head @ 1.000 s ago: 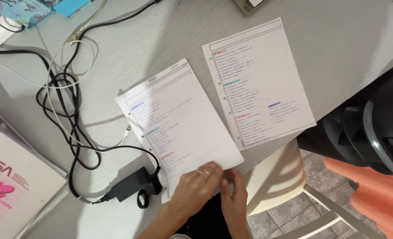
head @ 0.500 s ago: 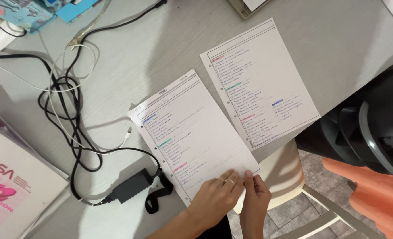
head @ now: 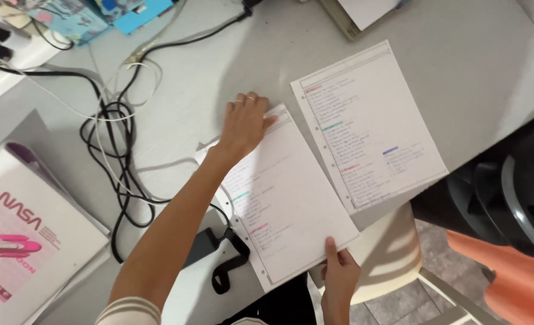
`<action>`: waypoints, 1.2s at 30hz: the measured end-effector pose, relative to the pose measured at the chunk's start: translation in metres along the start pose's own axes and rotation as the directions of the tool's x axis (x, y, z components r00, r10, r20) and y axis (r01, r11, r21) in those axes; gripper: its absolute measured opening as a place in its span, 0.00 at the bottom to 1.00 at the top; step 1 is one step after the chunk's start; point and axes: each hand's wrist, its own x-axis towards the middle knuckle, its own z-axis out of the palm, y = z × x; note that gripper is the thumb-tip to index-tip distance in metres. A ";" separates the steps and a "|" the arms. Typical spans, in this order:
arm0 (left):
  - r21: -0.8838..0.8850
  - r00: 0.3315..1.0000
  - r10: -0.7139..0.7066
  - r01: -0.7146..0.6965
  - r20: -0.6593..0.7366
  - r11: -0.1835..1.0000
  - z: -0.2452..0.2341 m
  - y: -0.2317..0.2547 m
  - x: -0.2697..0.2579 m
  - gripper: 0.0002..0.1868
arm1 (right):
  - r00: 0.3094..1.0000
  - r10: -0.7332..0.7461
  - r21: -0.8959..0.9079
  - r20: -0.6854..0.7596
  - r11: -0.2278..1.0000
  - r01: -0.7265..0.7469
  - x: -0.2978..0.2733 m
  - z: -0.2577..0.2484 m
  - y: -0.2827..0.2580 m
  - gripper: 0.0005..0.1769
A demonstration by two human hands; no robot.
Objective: The person organizes papers on a desk, then tears sheets into strips and discards them into a trash bin. The person handles multiple sheets, tears them by hand, and drops the pieces into the bin repeatedly.
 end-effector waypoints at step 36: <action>-0.054 0.887 0.025 -0.057 -0.461 0.997 0.057 -0.005 -0.049 0.14 | 0.911 -0.370 -0.349 -0.185 0.891 0.291 0.025 -0.028 -0.005 0.31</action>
